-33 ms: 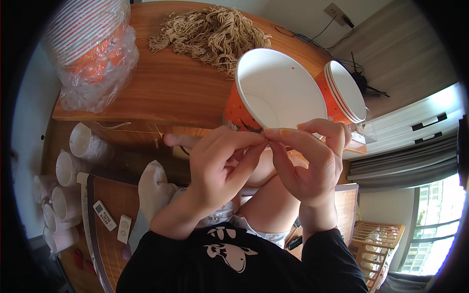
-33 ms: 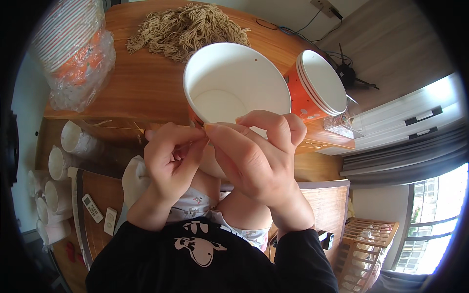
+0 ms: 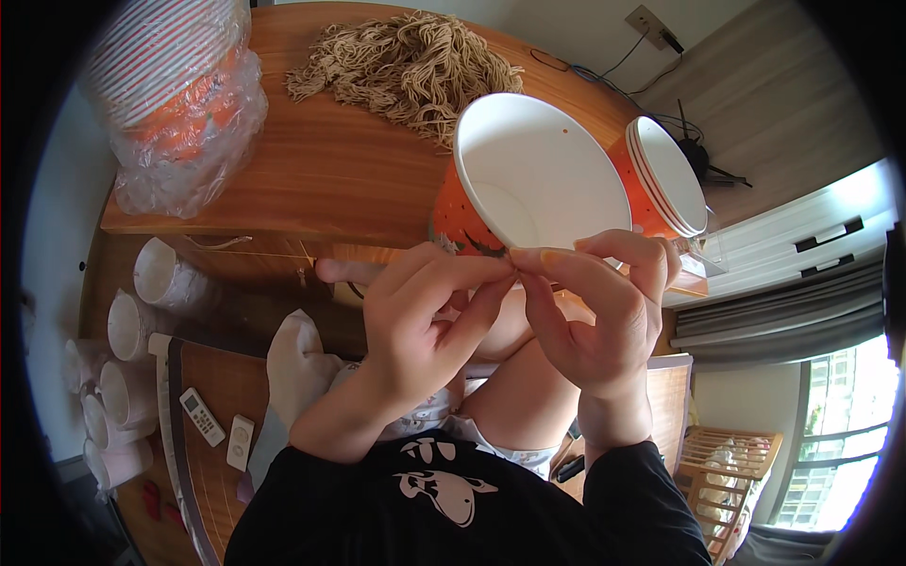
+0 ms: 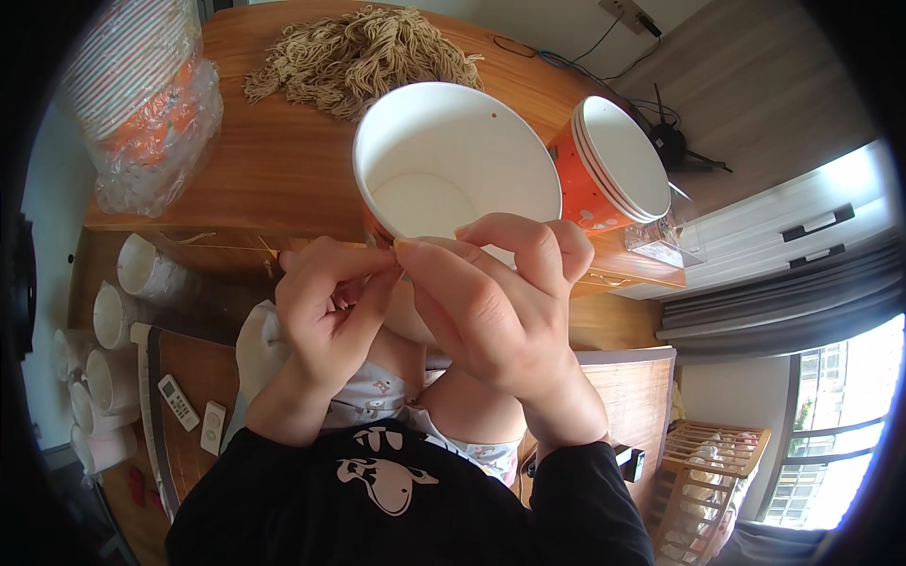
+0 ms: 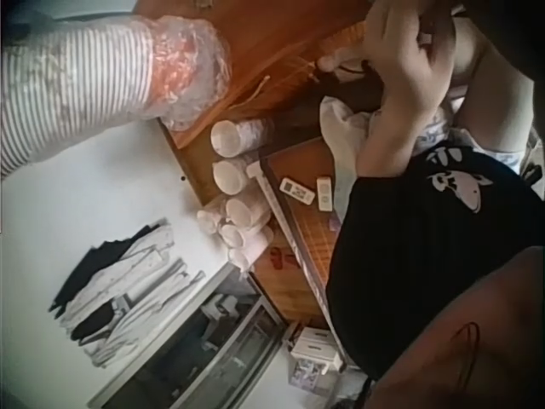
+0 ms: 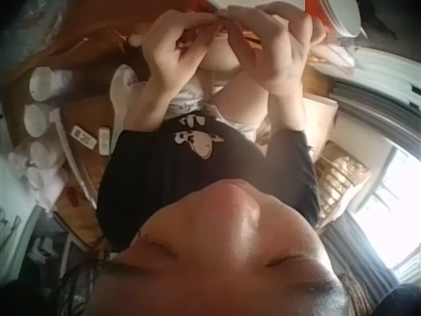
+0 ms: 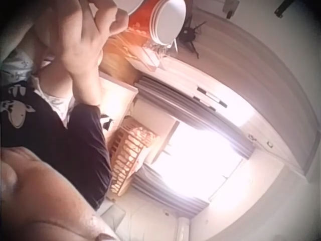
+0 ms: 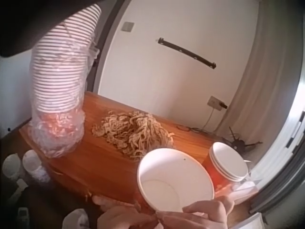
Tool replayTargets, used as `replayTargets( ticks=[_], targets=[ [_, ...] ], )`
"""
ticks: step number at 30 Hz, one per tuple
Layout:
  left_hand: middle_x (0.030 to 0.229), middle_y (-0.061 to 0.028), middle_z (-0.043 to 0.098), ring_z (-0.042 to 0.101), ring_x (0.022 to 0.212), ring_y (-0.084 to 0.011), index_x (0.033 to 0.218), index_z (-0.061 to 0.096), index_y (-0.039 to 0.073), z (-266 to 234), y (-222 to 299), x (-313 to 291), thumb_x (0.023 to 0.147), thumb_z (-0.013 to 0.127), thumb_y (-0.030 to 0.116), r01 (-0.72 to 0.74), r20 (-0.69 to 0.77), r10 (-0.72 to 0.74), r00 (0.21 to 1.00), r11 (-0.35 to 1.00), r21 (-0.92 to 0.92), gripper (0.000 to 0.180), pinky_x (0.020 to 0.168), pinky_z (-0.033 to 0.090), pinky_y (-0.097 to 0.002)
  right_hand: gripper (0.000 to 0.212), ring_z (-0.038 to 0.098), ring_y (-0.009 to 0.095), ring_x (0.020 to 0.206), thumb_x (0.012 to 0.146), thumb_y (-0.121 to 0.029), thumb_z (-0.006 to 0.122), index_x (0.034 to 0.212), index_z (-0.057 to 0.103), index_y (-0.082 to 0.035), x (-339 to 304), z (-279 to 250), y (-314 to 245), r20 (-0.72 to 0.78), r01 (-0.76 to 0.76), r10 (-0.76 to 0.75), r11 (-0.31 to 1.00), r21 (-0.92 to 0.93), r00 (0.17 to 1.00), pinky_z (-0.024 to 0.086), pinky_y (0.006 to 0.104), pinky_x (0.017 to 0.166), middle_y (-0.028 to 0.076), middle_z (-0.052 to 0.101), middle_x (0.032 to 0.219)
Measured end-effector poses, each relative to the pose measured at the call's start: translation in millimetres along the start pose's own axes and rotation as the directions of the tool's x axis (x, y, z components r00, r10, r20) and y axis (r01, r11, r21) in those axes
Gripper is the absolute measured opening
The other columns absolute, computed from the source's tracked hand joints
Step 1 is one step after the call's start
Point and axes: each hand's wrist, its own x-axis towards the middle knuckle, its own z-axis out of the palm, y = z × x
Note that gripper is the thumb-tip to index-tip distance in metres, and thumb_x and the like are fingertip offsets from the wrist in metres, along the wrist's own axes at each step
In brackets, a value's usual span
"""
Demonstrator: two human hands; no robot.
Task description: Assembling paper buckets by threading string handles through pre-drilled holes.
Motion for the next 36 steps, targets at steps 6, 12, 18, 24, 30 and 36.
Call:
replayTargets(
  ticks=[6,12,18,24,30,36],
  targets=[
    [0.067,-0.001,0.056,0.053,0.055,-0.014,0.088,0.073,0.007,1.3,-2.3,3.3,0.071,0.08,-0.002,-0.216,-0.062,0.242,0.968,0.936,0.278,0.02,0.049,0.04,-0.0265,0.035,0.055,0.012,0.092,0.08,-0.02,0.073,0.113,0.063,-0.02,-3.8,-2.3,-1.5,0.021,0.103,-0.101,0.99,-0.096,0.995,0.032,0.0318,0.085,-0.009,0.072,0.098],
    [0.067,0.004,0.062,0.042,0.051,-0.0099,0.088,0.074,0.008,2.8,-11.3,1.0,0.068,0.078,-0.002,-0.277,-0.12,0.342,0.932,0.885,0.374,0.022,0.051,0.033,-0.0254,0.037,0.054,0.012,0.093,0.08,-0.021,0.072,0.115,0.061,-0.022,-3.2,-1.6,-5.1,0.001,0.099,-0.099,0.991,-0.093,0.995,0.032,0.0314,0.088,-0.009,0.073,0.1],
    [0.067,0.0036,0.063,0.044,0.05,-0.0106,0.09,0.075,0.008,4.5,-13.8,4.5,0.068,0.08,-0.002,-0.313,-0.097,0.387,0.917,0.849,0.427,0.024,0.051,0.034,-0.0254,0.039,0.055,0.011,0.09,0.079,-0.02,0.075,0.114,0.058,-0.019,-2.7,-6.7,-7.6,0.032,0.043,-0.039,0.993,-0.111,0.999,0.032,0.0311,0.087,-0.008,0.074,0.099],
    [0.066,0.0024,0.064,0.046,0.05,-0.0107,0.089,0.075,0.007,5.0,-12.0,6.2,0.068,0.078,-0.003,-0.282,-0.08,0.333,0.939,0.885,0.37,0.024,0.052,0.035,-0.0254,0.042,0.057,0.011,0.084,0.077,-0.017,0.078,0.113,0.057,-0.017,-2.2,-5.9,-8.9,-0.01,-0.016,0.016,0.999,-0.041,1.0,0.032,0.0313,0.084,-0.008,0.075,0.097],
    [0.063,0.001,0.058,0.048,0.051,-0.0107,0.086,0.071,0.006,4.4,-6.7,7.3,0.071,0.077,-0.003,-0.214,-0.052,0.232,0.971,0.95,0.226,0.019,0.049,0.035,-0.0255,0.039,0.057,0.011,0.086,0.079,-0.017,0.077,0.112,0.057,-0.017,-2.6,-3.9,-5.9,0.0,-0.002,0.002,0.999,-0.054,1.0,0.032,0.0314,0.085,-0.007,0.075,0.099],
    [0.071,-0.0006,0.062,0.047,0.054,-0.0062,0.088,0.07,0.003,7.0,-3.7,3.2,0.076,0.073,-0.004,0.075,0.014,-0.074,0.997,0.992,-0.104,0.014,0.048,0.032,-0.0224,0.035,0.056,0.011,0.09,0.082,-0.017,0.075,0.112,0.057,-0.017,-9.7,-1.7,2.5,0.019,0.057,-0.056,0.994,-0.088,0.998,0.032,0.0311,0.085,-0.007,0.076,0.101]
  ],
)
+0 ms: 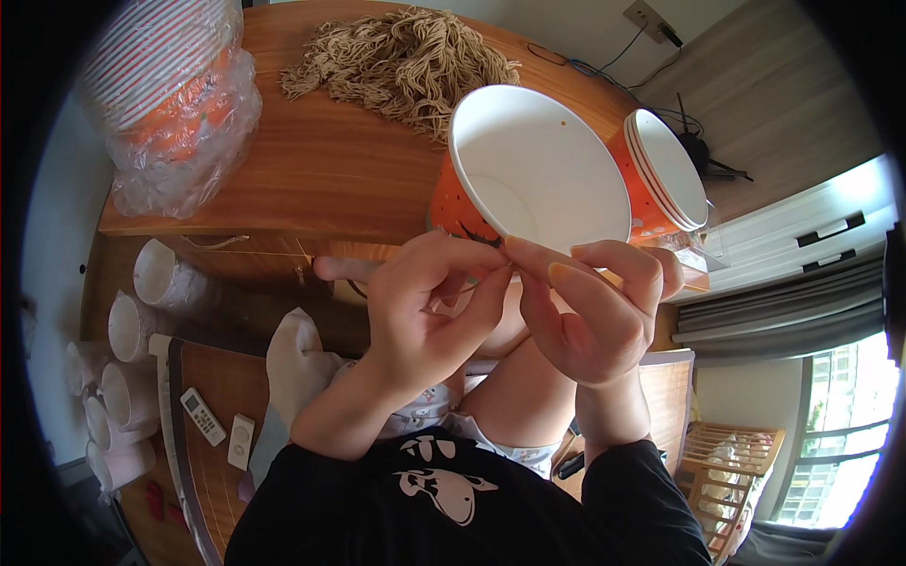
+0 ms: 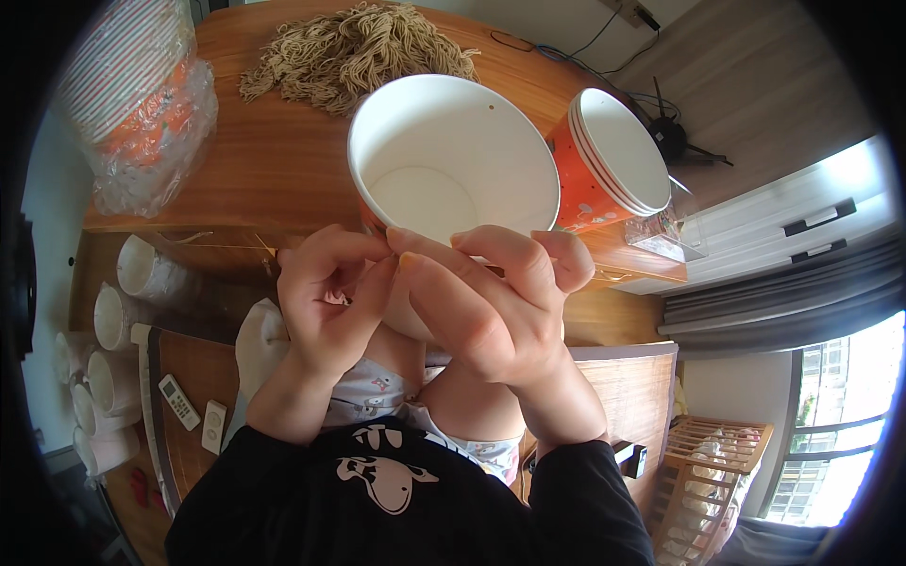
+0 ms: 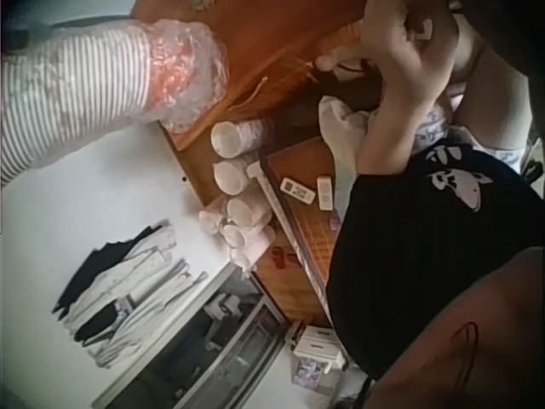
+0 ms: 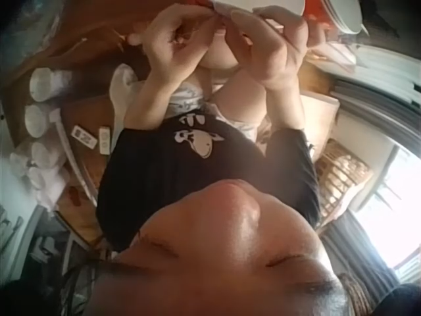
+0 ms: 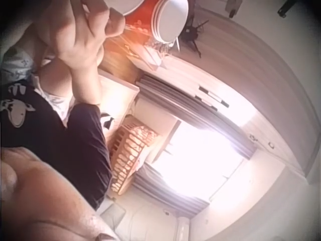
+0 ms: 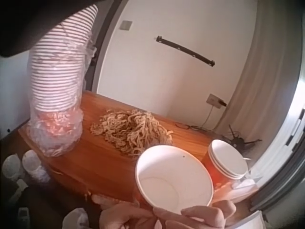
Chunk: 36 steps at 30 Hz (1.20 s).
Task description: Assembling paper buckets by threading string handles through pre-drilled holes.
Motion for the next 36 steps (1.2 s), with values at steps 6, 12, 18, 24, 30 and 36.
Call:
replayTargets(
  ticks=[6,12,18,24,30,36],
  targets=[
    [0.072,0.0005,0.06,0.044,0.054,-0.0042,0.089,0.07,0.002,-0.6,-1.1,0.3,0.077,0.072,-0.006,0.001,0.0,-0.001,1.0,0.998,-0.059,0.015,0.048,0.029,-0.0216,0.035,0.057,0.012,0.091,0.083,-0.018,0.075,0.112,0.057,-0.017,0.7,-0.8,-1.8,0.006,-0.013,0.013,1.0,0.0,1.0,0.033,0.0302,0.085,-0.007,0.076,0.101],
    [0.062,0.0022,0.05,0.039,0.052,-0.0051,0.086,0.068,0.002,-0.7,0.7,1.5,0.075,0.073,-0.008,-0.141,-0.018,0.145,0.989,0.982,0.124,0.016,0.049,0.026,-0.0226,0.037,0.056,0.011,0.091,0.081,-0.018,0.076,0.112,0.057,-0.017,3.9,-5.4,-5.2,0.013,-0.056,0.055,0.998,0.019,0.998,0.033,0.0296,0.085,-0.007,0.076,0.102],
    [0.061,0.001,0.055,0.042,0.05,-0.009,0.084,0.069,0.004,-2.0,1.5,3.5,0.072,0.073,-0.007,-0.238,-0.006,0.25,0.968,0.928,0.285,0.016,0.048,0.028,-0.0246,0.032,0.056,0.011,0.09,0.077,-0.016,0.078,0.106,0.064,-0.017,3.1,-4.7,-4.7,-0.013,-0.096,0.096,0.995,0.037,0.995,0.033,0.0295,0.085,-0.008,0.076,0.101],
    [0.066,-0.0007,0.059,0.05,0.054,-0.0096,0.086,0.07,0.004,0.3,4.9,5.2,0.072,0.076,-0.004,-0.121,0.009,0.122,0.992,0.97,0.212,0.017,0.048,0.036,-0.0243,0.033,0.054,0.015,0.087,0.07,-0.004,0.078,0.101,0.07,-0.012,-2.5,0.4,0.8,0.023,-0.209,0.208,0.958,0.196,0.978,0.038,0.0301,0.082,-0.005,0.072,0.096],
    [0.071,-0.0008,0.062,0.049,0.055,-0.0078,0.086,0.069,0.002,4.3,1.4,4.5,0.075,0.075,-0.004,-0.05,0.012,0.049,0.999,0.997,0.055,0.014,0.049,0.035,-0.0233,0.043,0.058,0.015,0.09,0.068,-0.003,0.082,0.108,0.068,-0.011,-4.4,3.0,8.2,-0.006,-0.155,0.165,0.939,0.308,0.986,0.037,0.0333,0.084,-0.008,0.069,0.099],
    [0.071,-0.001,0.062,0.049,0.055,-0.0079,0.085,0.069,0.003,1.6,-1.2,3.9,0.076,0.075,-0.003,-0.073,0.036,0.071,0.997,0.995,0.069,0.013,0.049,0.035,-0.0234,0.051,0.058,0.016,0.089,0.069,-0.004,0.083,0.116,0.061,-0.009,-12.7,13.6,14.3,-0.085,-0.125,0.174,0.904,0.409,0.981,0.039,0.0331,0.084,-0.006,0.072,0.1]
  ],
)
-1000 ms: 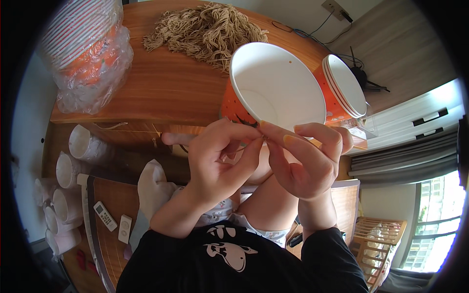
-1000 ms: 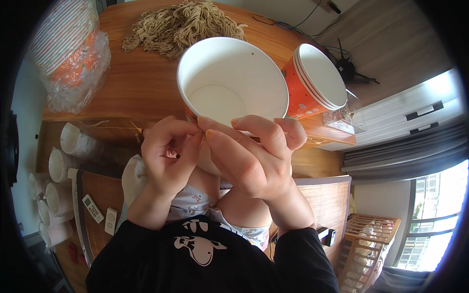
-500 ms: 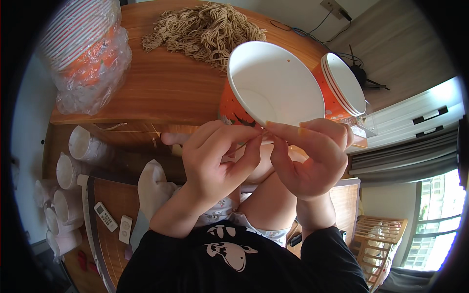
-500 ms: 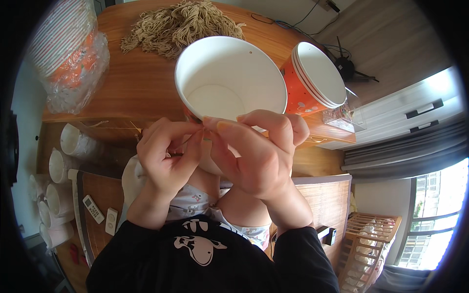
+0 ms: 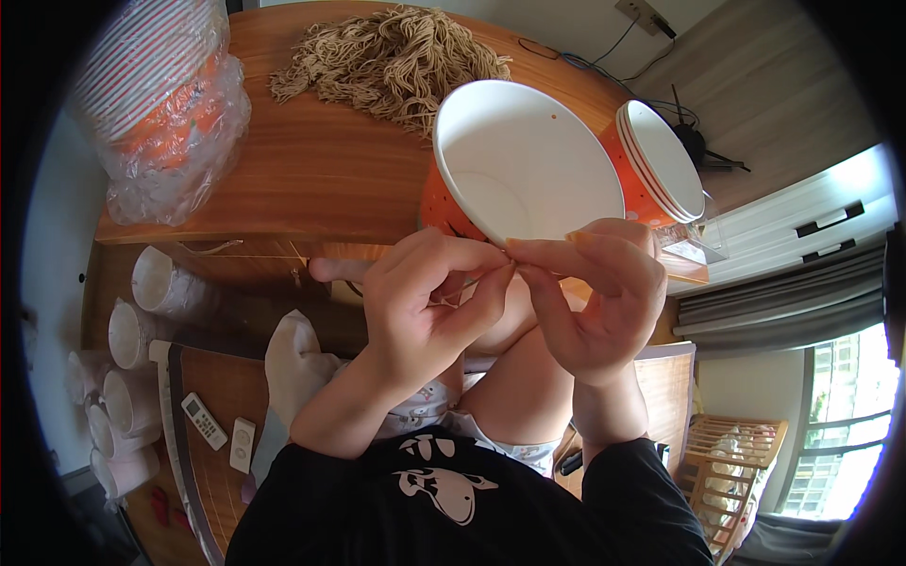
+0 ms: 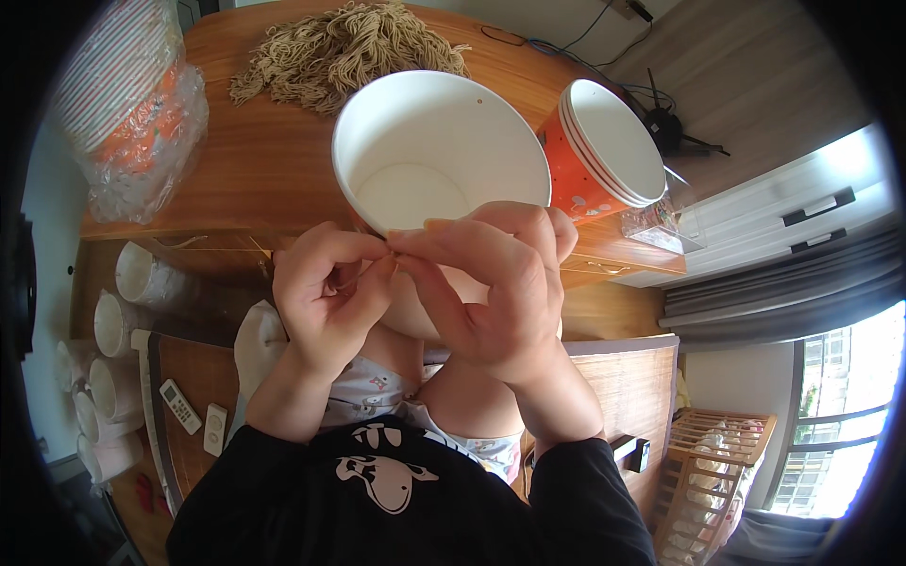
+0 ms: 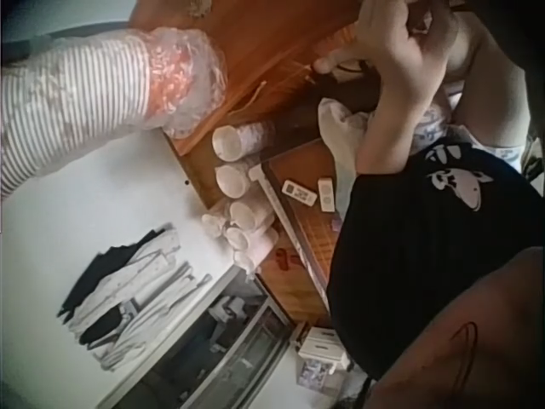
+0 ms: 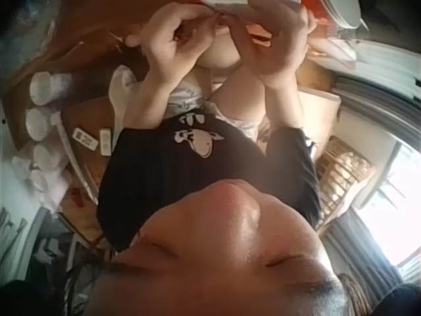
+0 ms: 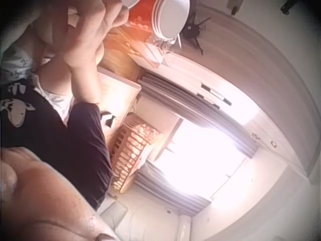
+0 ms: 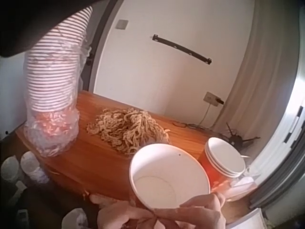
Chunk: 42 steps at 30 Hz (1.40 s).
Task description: Assembling paper buckets by threading string handles through pre-drilled holes.
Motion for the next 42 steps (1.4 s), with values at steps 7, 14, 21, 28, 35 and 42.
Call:
replayTargets(
  ticks=[7,14,21,28,35,42],
  targets=[
    [0.072,-0.0019,0.063,0.052,0.055,-0.0086,0.086,0.068,0.002,1.8,1.0,2.1,0.076,0.075,-0.003,-0.016,-0.011,0.017,1.0,0.998,0.062,0.013,0.049,0.038,-0.0229,0.056,0.055,0.015,0.089,0.073,-0.001,0.081,0.12,0.052,-0.007,-1.4,-0.1,-2.3,-0.018,-0.086,0.087,0.996,0.004,0.996,0.036,0.0317,0.089,-0.004,0.073,0.092],
    [0.072,-0.0014,0.062,0.052,0.059,-0.0056,0.092,0.067,0.0,7.2,-1.0,-6.2,0.083,0.073,-0.002,0.088,0.001,-0.088,0.996,0.993,-0.076,0.011,0.05,0.038,-0.0212,0.048,0.054,0.015,0.085,0.073,-0.002,0.08,0.113,0.055,-0.008,-3.0,0.9,-12.0,-0.087,-0.185,0.194,0.978,0.102,0.977,0.035,0.0314,0.089,-0.002,0.074,0.091],
    [0.072,-0.0002,0.063,0.049,0.055,-0.0022,0.099,0.066,-0.004,3.8,2.0,-13.0,0.103,0.053,0.013,0.539,0.309,-0.447,0.84,0.61,-0.581,0.022,0.05,0.037,-0.0185,0.035,0.055,0.011,0.088,0.068,-0.018,0.085,0.097,0.065,-0.02,-15.3,-8.8,-30.0,0.004,-0.094,0.1,0.947,-0.307,0.995,0.033,0.0314,0.082,-0.01,0.075,0.099],
    [0.074,-0.0009,0.068,0.042,0.048,0.0001,0.092,0.072,-0.001,10.0,8.0,-2.3,0.102,0.057,0.019,0.648,0.391,-0.533,0.75,0.474,-0.597,0.027,0.045,0.031,-0.0168,0.044,0.055,0.011,0.093,0.077,-0.018,0.078,0.114,0.055,-0.023,-28.7,-8.4,-30.9,0.017,0.127,-0.128,0.938,-0.323,0.992,0.031,0.0331,0.087,-0.01,0.075,0.104],
    [0.074,0.0008,0.068,0.041,0.051,0.0016,0.092,0.072,0.001,12.5,5.0,-3.8,0.1,0.059,0.016,0.665,0.408,-0.543,0.734,0.452,-0.595,0.022,0.047,0.03,-0.0161,0.02,0.056,0.012,0.094,0.076,-0.01,0.075,0.083,0.062,-0.024,-31.7,-18.0,-36.0,0.109,0.025,-0.004,0.981,-0.192,0.994,0.035,0.0343,0.083,-0.008,0.074,0.105],
    [0.071,0.0015,0.066,0.037,0.05,0.0014,0.091,0.071,0.001,19.8,3.3,-5.4,0.101,0.059,0.016,0.58,0.28,-0.529,0.801,0.571,-0.581,0.022,0.047,0.025,-0.0185,0.056,0.044,0.012,0.07,0.064,0.008,0.079,0.098,0.041,-0.016,-16.5,-14.5,-30.0,0.115,-0.065,0.08,0.99,-0.128,0.99,0.032,0.0314,0.067,-0.002,0.076,0.085]
  ],
)
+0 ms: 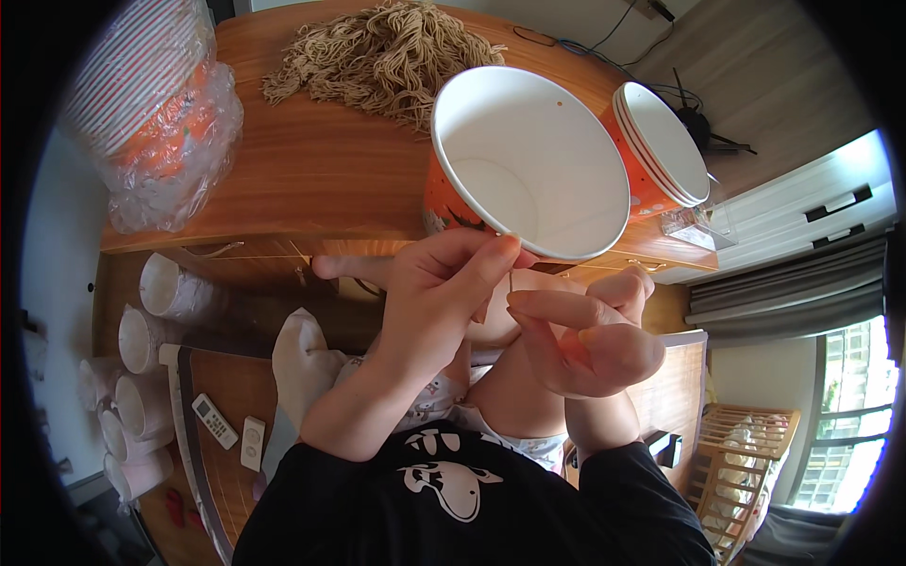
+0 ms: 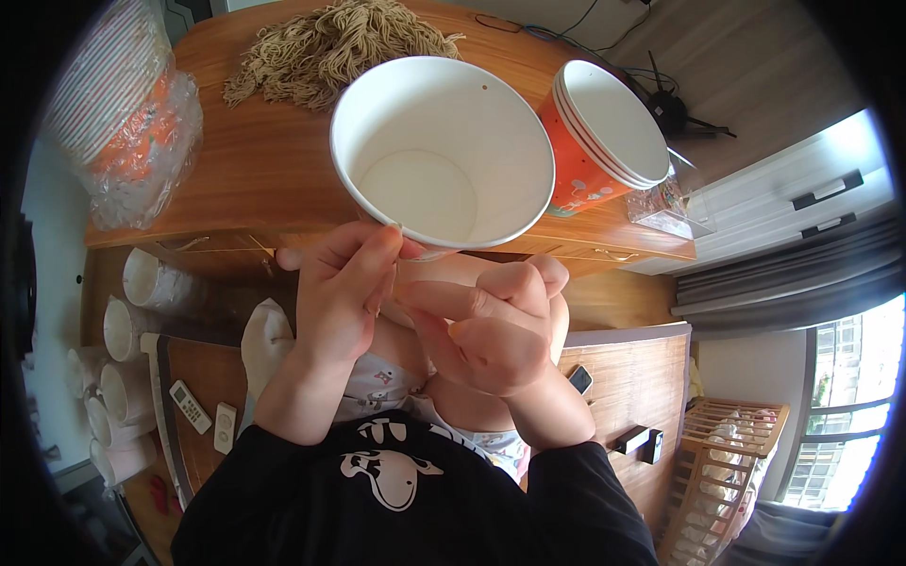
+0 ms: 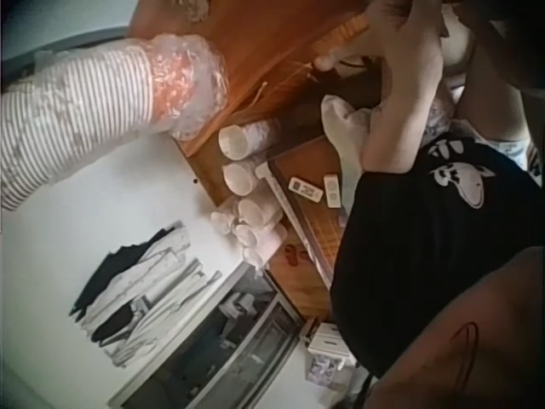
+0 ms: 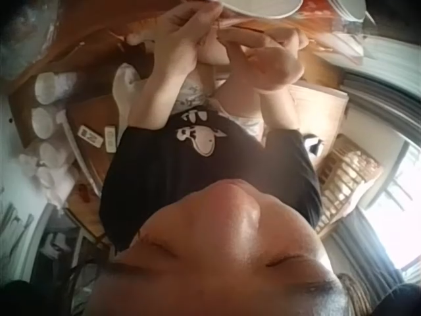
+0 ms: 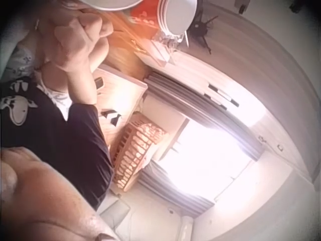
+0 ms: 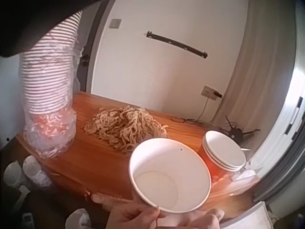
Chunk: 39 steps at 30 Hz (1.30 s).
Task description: Assembling paper buckets by threading string handles through pre-drilled holes.
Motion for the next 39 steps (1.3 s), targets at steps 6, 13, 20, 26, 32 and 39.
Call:
replayTargets(
  ticks=[6,13,20,26,32,39],
  targets=[
    [0.078,-0.0029,0.068,0.047,0.058,-0.0038,0.095,0.071,-0.002,-5.2,3.1,-1.2,0.105,0.049,0.021,0.029,0.047,-0.027,0.999,0.999,-0.04,0.034,0.054,0.036,-0.0213,0.03,0.06,0.014,0.08,0.064,-0.011,0.088,0.08,0.062,-0.012,-18.9,9.1,7.8,-0.132,-0.056,0.055,0.998,-0.002,0.99,0.039,0.0298,0.068,-0.003,0.073,0.098],
    [0.102,-0.0089,0.064,0.062,0.093,-0.0153,0.105,0.072,-0.006,-8.4,10.2,-12.5,0.105,0.045,0.026,-0.306,0.141,0.273,0.952,0.803,0.512,0.043,0.087,0.048,-0.0288,0.053,0.06,0.022,0.088,0.075,-0.006,0.085,0.107,0.043,-0.005,-25.9,29.1,-10.8,-0.087,-0.213,0.226,0.967,0.138,0.97,0.044,0.0311,0.076,0.014,0.066,0.094],
    [0.104,-0.0085,0.062,0.061,0.097,-0.0141,0.099,0.073,-0.004,-13.3,2.9,-9.7,0.101,0.057,0.018,-0.212,0.121,0.184,0.976,0.93,0.301,0.027,0.087,0.048,-0.0279,0.055,0.06,0.019,0.085,0.073,0.002,0.081,0.116,0.048,-0.006,-28.7,37.7,-15.1,-0.166,-0.189,0.234,0.95,0.249,0.958,0.035,0.0373,0.088,0.001,0.07,0.094],
    [0.092,-0.0043,0.066,0.062,0.085,-0.0111,0.096,0.073,-0.001,-6.4,7.1,-5.8,0.096,0.066,0.014,0.025,0.051,-0.039,0.998,0.964,0.263,0.017,0.08,0.049,-0.0276,0.051,0.059,0.016,0.079,0.073,0.006,0.078,0.111,0.048,-0.009,-29.8,32.0,-17.9,-0.104,-0.198,0.231,0.947,0.254,0.967,0.033,0.0359,0.083,-0.002,0.072,0.093],
    [0.089,-0.0021,0.065,0.053,0.072,-0.006,0.087,0.073,-0.003,1.7,9.3,0.8,0.093,0.069,0.008,-0.148,-0.07,0.164,0.984,0.97,0.194,0.013,0.064,0.039,-0.0224,0.05,0.057,0.017,0.075,0.071,0.008,0.076,0.107,0.046,-0.01,-30.6,29.4,-22.7,-0.148,-0.1,0.138,0.966,0.238,0.979,0.033,0.036,0.082,-0.003,0.07,0.087],
    [0.102,-0.0082,0.057,0.053,0.086,-0.0173,0.11,0.066,0.006,-17.3,-1.8,5.7,0.087,0.075,0.023,-0.531,0.089,0.677,0.73,0.481,0.697,0.031,0.068,0.041,-0.0286,0.043,0.058,0.02,0.078,0.08,0.011,0.068,0.11,0.043,-0.006,-45.5,33.7,-26.7,-0.016,-0.216,0.293,0.74,0.637,0.956,0.042,0.036,0.075,0.008,0.065,0.095]
  ],
)
